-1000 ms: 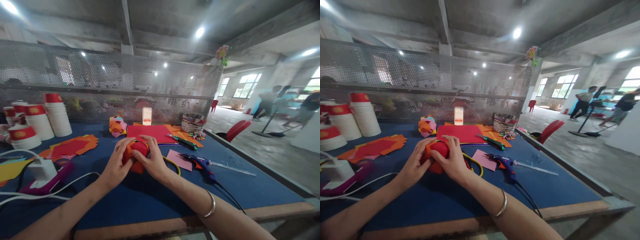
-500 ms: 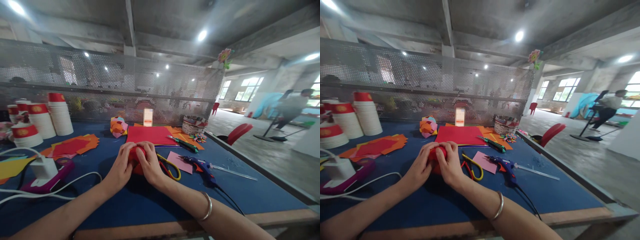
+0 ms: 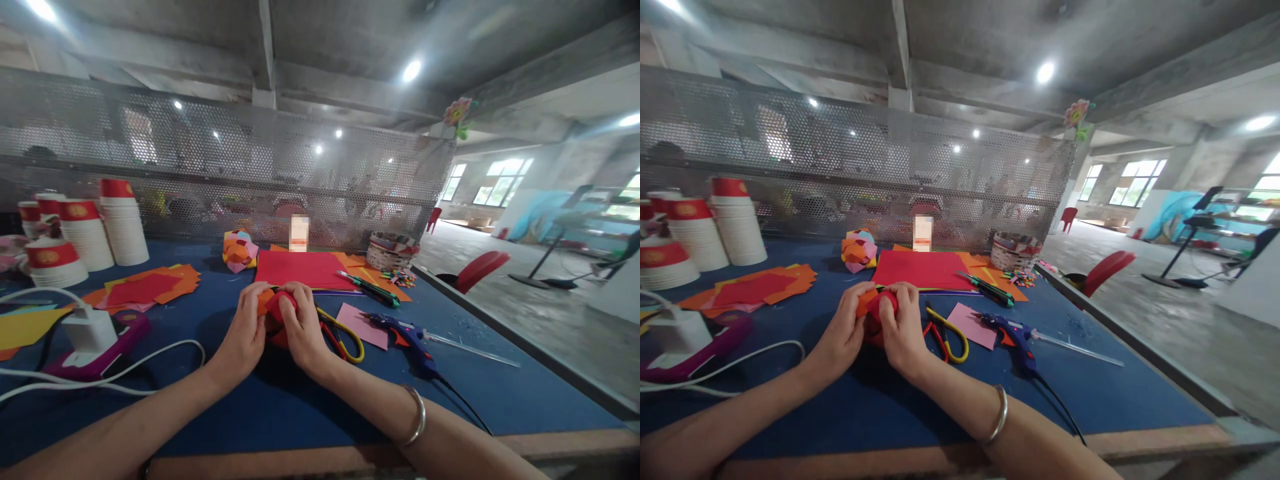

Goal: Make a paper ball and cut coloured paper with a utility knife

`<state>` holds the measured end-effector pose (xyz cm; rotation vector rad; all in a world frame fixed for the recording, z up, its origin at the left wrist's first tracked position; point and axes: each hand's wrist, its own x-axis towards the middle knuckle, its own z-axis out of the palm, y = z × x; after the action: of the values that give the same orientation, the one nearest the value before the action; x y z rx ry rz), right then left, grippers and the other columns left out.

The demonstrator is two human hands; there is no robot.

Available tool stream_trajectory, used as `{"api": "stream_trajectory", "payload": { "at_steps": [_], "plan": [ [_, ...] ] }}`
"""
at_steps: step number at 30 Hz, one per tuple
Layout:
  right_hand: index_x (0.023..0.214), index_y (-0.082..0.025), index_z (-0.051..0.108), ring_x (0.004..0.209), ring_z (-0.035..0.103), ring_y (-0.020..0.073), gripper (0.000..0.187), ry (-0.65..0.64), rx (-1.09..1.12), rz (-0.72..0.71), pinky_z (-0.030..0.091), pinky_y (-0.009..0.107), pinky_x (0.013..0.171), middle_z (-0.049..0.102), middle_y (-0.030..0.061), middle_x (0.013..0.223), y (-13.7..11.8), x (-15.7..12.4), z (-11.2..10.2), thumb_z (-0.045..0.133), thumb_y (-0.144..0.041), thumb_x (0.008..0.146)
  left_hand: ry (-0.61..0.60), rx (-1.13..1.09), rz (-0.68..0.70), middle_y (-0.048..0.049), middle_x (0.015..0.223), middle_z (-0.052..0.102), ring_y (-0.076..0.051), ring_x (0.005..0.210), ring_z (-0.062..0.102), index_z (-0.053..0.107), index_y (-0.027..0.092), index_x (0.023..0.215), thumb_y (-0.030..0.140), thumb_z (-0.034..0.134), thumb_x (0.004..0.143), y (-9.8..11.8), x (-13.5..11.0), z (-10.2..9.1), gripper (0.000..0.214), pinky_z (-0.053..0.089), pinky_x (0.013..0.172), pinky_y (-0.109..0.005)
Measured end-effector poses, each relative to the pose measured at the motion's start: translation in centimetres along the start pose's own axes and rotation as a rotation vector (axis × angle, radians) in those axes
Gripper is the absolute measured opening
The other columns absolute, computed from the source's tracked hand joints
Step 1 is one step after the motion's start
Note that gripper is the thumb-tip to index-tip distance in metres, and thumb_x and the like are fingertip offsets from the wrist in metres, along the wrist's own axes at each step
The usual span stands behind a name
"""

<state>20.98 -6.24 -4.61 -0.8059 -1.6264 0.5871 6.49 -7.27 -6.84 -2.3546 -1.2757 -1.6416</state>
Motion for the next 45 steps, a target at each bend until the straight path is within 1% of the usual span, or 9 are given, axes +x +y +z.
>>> {"api": "stream_trajectory", "payload": {
  "at_steps": [9, 18, 23, 29, 39, 45],
  "plan": [
    [0.102, -0.027, 0.057, 0.109, 0.058, 0.0228, 0.015, 0.003, 0.007, 0.005, 0.049, 0.042, 0.103, 0.059, 0.0073, 0.111, -0.03, -0.02, -0.14, 0.044, -0.032, 0.099, 0.014, -0.019, -0.055, -0.0129, 0.138, 0.051, -0.025, 0.135, 0.050, 0.040, 0.022, 0.136, 0.011, 0.038, 0.094, -0.14, 0.00, 0.01, 0.044, 0.042, 0.118, -0.050],
    [0.102, -0.026, 0.056, 0.109, 0.058, 0.0238, 0.015, 0.000, 0.013, 0.009, 0.049, 0.042, 0.102, 0.059, 0.0076, 0.110, -0.05, 0.03, -0.19, 0.044, -0.033, 0.098, -0.021, -0.046, -0.119, -0.0137, 0.140, 0.049, -0.025, 0.138, 0.048, 0.039, 0.022, 0.136, 0.015, 0.038, 0.096, 0.11, 0.10, -0.41, 0.041, 0.040, 0.119, -0.051],
    [0.104, -0.025, 0.056, 0.109, 0.058, 0.0234, 0.016, 0.005, 0.011, 0.012, 0.048, 0.041, 0.103, 0.059, 0.0083, 0.111, 0.01, 0.01, -0.17, 0.043, -0.032, 0.098, -0.039, -0.057, -0.138, -0.0135, 0.142, 0.048, -0.025, 0.140, 0.046, 0.039, 0.021, 0.137, 0.020, 0.037, 0.099, 0.27, 0.12, -0.53, 0.038, 0.038, 0.121, -0.050],
    [0.103, -0.025, 0.056, 0.108, 0.057, 0.0226, 0.017, 0.005, 0.017, 0.011, 0.048, 0.040, 0.102, 0.059, 0.0082, 0.110, 0.00, 0.04, -0.13, 0.042, -0.032, 0.098, -0.036, -0.058, -0.146, -0.0138, 0.141, 0.048, -0.025, 0.139, 0.046, 0.039, 0.021, 0.137, 0.023, 0.036, 0.101, 0.28, 0.12, -0.55, 0.036, 0.039, 0.120, -0.051],
    [0.104, -0.024, 0.056, 0.110, 0.057, 0.0231, 0.016, -0.012, 0.011, 0.005, 0.047, 0.042, 0.104, 0.057, 0.0091, 0.112, -0.04, -0.10, -0.11, 0.042, -0.031, 0.100, -0.049, -0.030, -0.118, -0.0144, 0.142, 0.046, -0.024, 0.139, 0.045, 0.037, 0.019, 0.138, 0.015, 0.037, 0.097, 0.26, 0.06, -0.54, 0.042, 0.039, 0.121, -0.051],
    [0.116, -0.024, 0.059, 0.121, 0.055, 0.0221, 0.024, -0.059, 0.004, -0.023, 0.044, 0.042, 0.112, 0.058, 0.0104, 0.122, -0.10, -0.14, -0.04, 0.042, -0.030, 0.100, -0.078, -0.020, -0.096, -0.0148, 0.145, 0.044, -0.024, 0.141, 0.044, 0.034, 0.020, 0.141, 0.013, 0.036, 0.097, 0.30, 0.09, -0.60, 0.045, 0.039, 0.121, -0.052]
  ]
}}
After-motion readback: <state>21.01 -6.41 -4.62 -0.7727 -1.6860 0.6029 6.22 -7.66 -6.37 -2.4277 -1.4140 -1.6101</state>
